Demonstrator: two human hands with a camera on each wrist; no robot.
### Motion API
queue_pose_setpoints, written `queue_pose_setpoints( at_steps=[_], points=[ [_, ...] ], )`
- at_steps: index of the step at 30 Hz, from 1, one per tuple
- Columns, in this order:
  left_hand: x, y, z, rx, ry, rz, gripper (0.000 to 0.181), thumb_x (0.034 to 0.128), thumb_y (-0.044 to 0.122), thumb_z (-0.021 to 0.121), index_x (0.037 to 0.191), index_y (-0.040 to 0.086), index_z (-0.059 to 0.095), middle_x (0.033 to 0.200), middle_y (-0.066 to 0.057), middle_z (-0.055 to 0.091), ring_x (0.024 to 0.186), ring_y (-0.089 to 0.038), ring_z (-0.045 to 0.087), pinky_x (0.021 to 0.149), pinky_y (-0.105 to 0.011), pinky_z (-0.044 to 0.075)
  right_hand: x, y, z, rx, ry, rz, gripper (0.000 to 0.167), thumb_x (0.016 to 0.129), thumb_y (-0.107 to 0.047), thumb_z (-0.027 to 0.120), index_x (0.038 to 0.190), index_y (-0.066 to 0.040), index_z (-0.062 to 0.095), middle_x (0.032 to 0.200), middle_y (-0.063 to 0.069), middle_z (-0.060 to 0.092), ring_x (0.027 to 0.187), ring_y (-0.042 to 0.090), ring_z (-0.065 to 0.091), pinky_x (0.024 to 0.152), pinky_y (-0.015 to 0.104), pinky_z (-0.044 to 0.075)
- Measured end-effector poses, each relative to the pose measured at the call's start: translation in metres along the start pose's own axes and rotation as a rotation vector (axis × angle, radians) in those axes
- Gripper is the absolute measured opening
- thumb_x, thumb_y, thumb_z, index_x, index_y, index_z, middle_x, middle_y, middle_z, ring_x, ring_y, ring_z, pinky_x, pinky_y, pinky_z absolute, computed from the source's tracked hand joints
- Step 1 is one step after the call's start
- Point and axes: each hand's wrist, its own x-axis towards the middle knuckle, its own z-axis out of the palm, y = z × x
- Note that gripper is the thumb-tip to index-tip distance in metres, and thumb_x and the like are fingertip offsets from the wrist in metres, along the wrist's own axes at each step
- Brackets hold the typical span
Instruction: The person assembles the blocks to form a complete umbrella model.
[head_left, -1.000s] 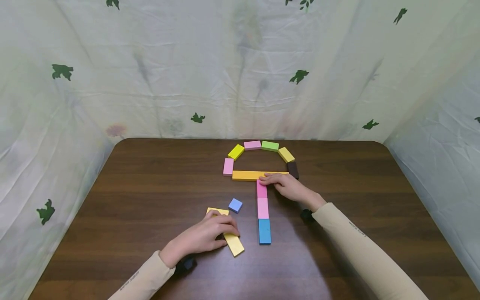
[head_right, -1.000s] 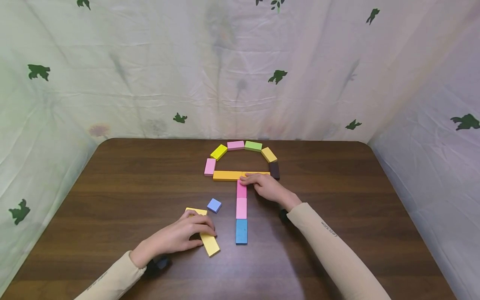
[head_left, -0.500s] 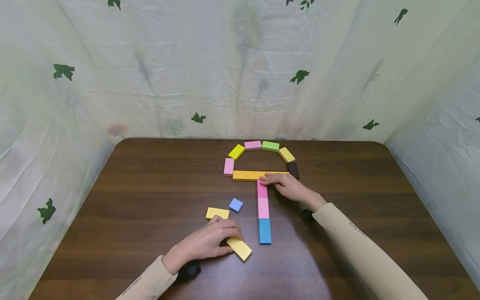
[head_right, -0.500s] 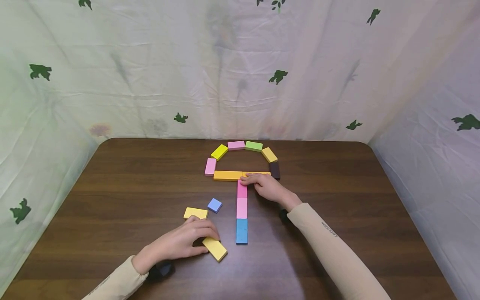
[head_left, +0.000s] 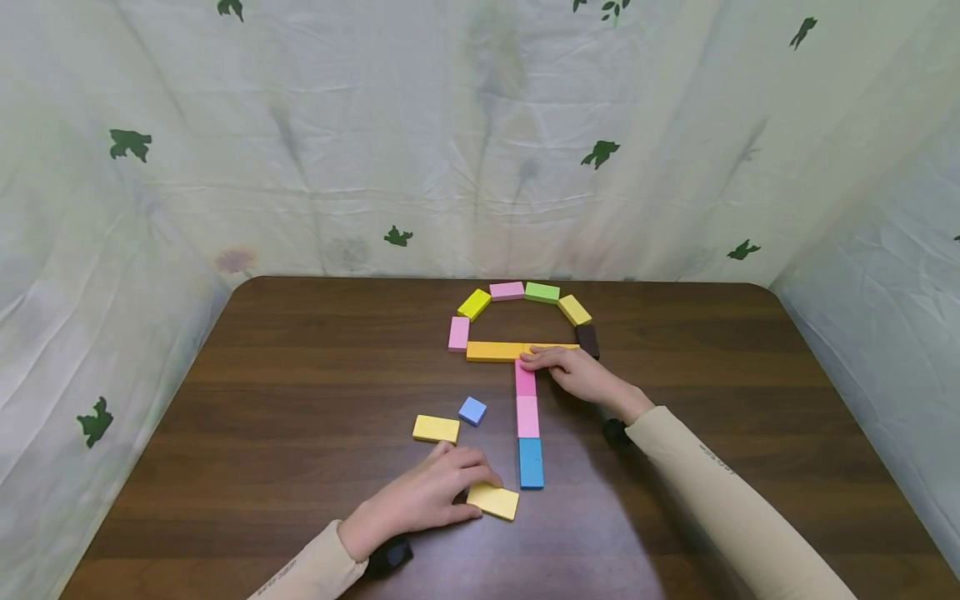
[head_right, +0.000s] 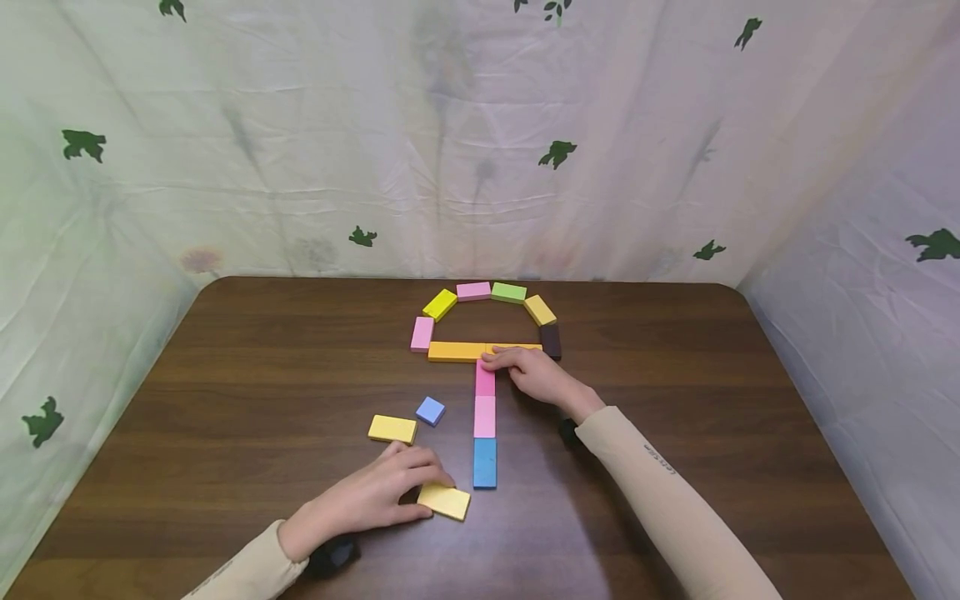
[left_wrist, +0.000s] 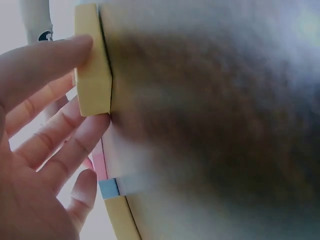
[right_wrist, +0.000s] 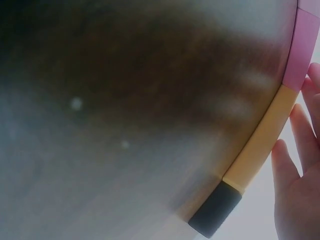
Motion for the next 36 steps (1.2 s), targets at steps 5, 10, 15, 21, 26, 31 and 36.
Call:
queue_pose_setpoints(
  at_steps=[5,10,15,21,26,31,36],
  points=[
    [-0.003,0.003,-0.001,-0.008,-0.035,0.022,0.037,0.0828,0.021,0.075,0.119,0.02,0.066,0.107,0.009,0.056,0.104,-0.009,0.051,0.087,-0.03,0.038,0.0,0.0,0.0,0.0,0.001,0.003,0.042,0.091,0.01,0.044,0.124,-0.005,0.065,0.129,0.008,0.059,0.13,0.024,0.044,0.105,0.043,0.034],
    [-0.005,0.006,-0.002,-0.024,-0.074,0.085,0.041,0.0827,0.013,0.073,0.123,0.017,0.065,0.116,0.006,0.056,0.111,-0.01,0.051,0.095,-0.031,0.039,0.0,0.001,-0.001,0.003,0.001,0.007,0.042,0.091,0.01,0.044,0.125,-0.005,0.065,0.13,0.008,0.059,0.13,0.025,0.044,0.105,0.044,0.034],
    [-0.002,0.01,-0.001,-0.019,-0.083,0.142,0.043,0.0828,0.015,0.074,0.124,0.013,0.064,0.127,0.002,0.055,0.117,-0.014,0.05,0.099,-0.03,0.038,0.0,0.002,-0.001,0.005,-0.006,0.014,0.042,0.092,0.009,0.044,0.125,-0.006,0.064,0.131,0.007,0.058,0.131,0.024,0.043,0.105,0.043,0.033],
    [0.0,0.015,0.002,-0.046,-0.126,0.162,0.047,0.0855,0.019,0.072,0.13,0.01,0.06,0.136,0.001,0.051,0.122,-0.015,0.048,0.101,-0.028,0.036,0.001,0.002,-0.001,0.009,-0.013,0.016,0.042,0.092,0.009,0.044,0.126,-0.007,0.064,0.132,0.007,0.058,0.131,0.024,0.043,0.106,0.043,0.032],
    [0.002,0.017,0.004,-0.068,-0.145,0.164,0.05,0.0862,0.018,0.071,0.133,0.01,0.056,0.139,0.002,0.048,0.121,-0.014,0.048,0.1,-0.024,0.036,0.0,0.0,-0.001,0.013,-0.009,0.021,0.043,0.092,0.009,0.044,0.126,-0.007,0.064,0.132,0.007,0.058,0.131,0.024,0.043,0.106,0.044,0.033],
    [0.004,0.021,0.005,-0.051,-0.137,0.152,0.053,0.086,0.018,0.072,0.135,0.011,0.055,0.14,0.003,0.048,0.119,-0.012,0.048,0.099,-0.023,0.037,-0.001,0.0,0.0,0.014,-0.007,0.022,0.042,0.092,0.009,0.043,0.126,-0.007,0.064,0.132,0.007,0.057,0.131,0.024,0.043,0.106,0.044,0.032],
    [0.007,0.022,0.008,-0.021,-0.113,0.147,0.053,0.0851,0.021,0.073,0.134,0.012,0.056,0.139,0.004,0.048,0.118,-0.011,0.049,0.099,-0.023,0.037,-0.002,0.0,0.0,0.012,-0.006,0.024,0.042,0.092,0.009,0.043,0.126,-0.007,0.064,0.133,0.008,0.057,0.131,0.024,0.042,0.106,0.044,0.032]
  ],
)
